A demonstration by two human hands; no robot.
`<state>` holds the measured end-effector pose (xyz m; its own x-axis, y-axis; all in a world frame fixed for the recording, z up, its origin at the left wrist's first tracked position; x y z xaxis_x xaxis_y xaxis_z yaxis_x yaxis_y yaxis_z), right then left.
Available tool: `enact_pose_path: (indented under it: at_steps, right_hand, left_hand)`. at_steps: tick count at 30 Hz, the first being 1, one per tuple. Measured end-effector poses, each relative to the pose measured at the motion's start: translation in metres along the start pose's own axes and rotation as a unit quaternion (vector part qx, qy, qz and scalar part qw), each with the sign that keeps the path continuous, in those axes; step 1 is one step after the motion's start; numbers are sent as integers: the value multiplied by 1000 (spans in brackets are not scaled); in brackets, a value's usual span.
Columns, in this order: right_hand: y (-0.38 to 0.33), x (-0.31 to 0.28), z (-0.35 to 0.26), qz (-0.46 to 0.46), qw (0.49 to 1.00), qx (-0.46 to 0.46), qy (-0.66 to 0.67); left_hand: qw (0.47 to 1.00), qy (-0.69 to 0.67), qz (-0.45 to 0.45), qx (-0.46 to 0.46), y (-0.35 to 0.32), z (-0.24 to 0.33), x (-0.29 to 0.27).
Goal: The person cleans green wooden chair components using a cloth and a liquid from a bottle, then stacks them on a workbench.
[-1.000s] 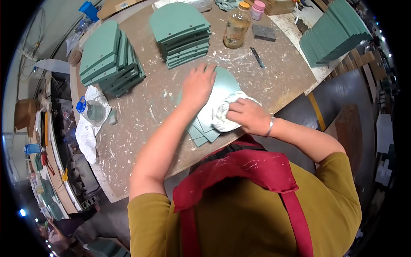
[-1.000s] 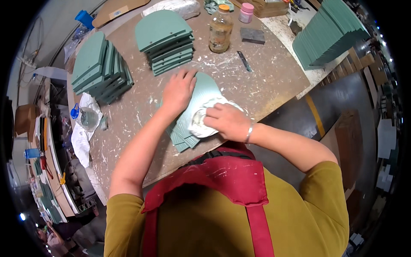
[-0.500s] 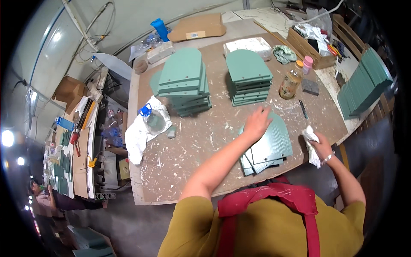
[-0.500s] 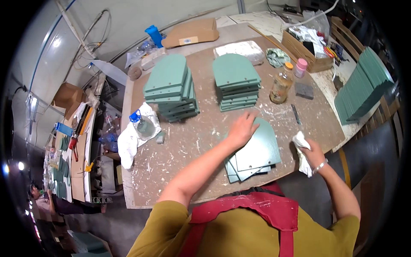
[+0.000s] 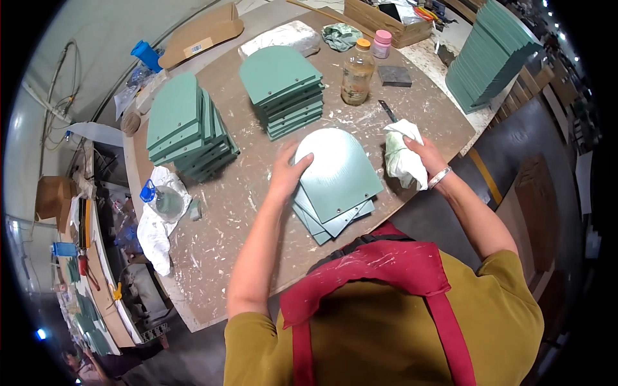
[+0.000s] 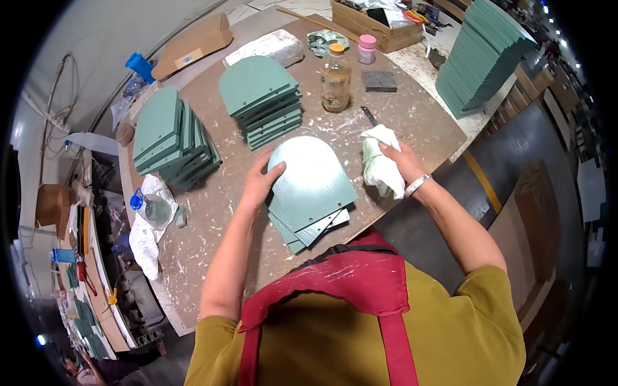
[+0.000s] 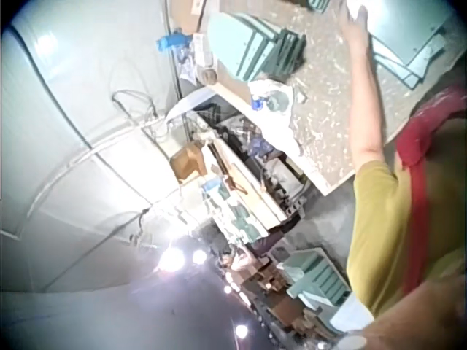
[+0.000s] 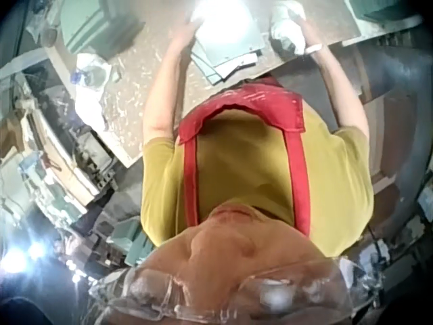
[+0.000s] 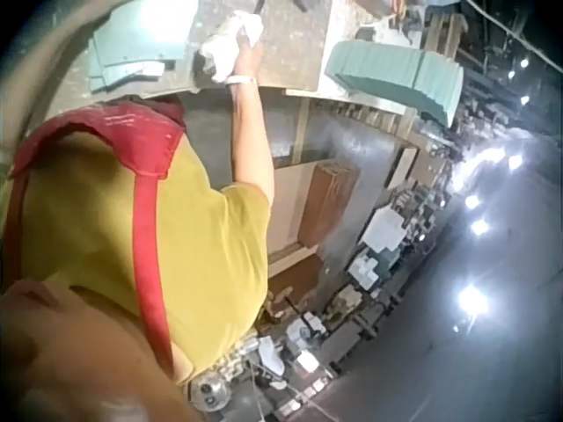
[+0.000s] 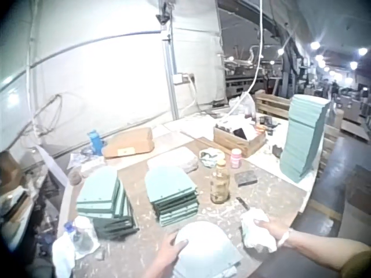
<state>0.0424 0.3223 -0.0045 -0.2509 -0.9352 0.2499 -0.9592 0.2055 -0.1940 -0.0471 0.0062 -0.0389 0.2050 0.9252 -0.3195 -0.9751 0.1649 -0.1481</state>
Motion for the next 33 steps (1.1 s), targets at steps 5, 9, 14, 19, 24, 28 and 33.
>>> enact_pose_path:
  at_steps: [5,9,14,19,24,28,33]
  right_hand:
    - [13,23,-32,-34,998,-54,-12]
    - [28,23,-16,-40,994,-74,-63]
    - [33,27,-8,-57,994,-81,-55]
    - [18,86,-56,-140,929,-263,-221]
    - [1,178,-86,-190,660,-605,-403]
    - [14,166,-86,-152,761,-540,-326]
    - [52,106,-28,-187,925,-241,-227]
  left_hand:
    - [981,-177,-19,-72,-24,52,-17]
    - [942,-323,15,-94,-31,51,-15]
    - [921,-374,43,-102,-39,56,-14]
    - [939,-329,53,-82,-49,69,-10]
    - [933,-349,85,-4,-58,105,4]
    - [953,-296,36,-54,-72,125,-5]
    - [884,-435,168,19,-68,113,-39]
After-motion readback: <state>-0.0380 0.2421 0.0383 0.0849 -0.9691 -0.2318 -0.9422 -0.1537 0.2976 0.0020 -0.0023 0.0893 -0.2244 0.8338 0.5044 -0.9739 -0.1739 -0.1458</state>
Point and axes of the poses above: each hand's wrist, its own y-axis towards the middle knuckle, its own x-axis out of the palm, z = x × y, the point moved 3 cm from there along y, towards the middle knuckle, and after that the axes turned 11 degrees about -x, right-handed, at the moved point
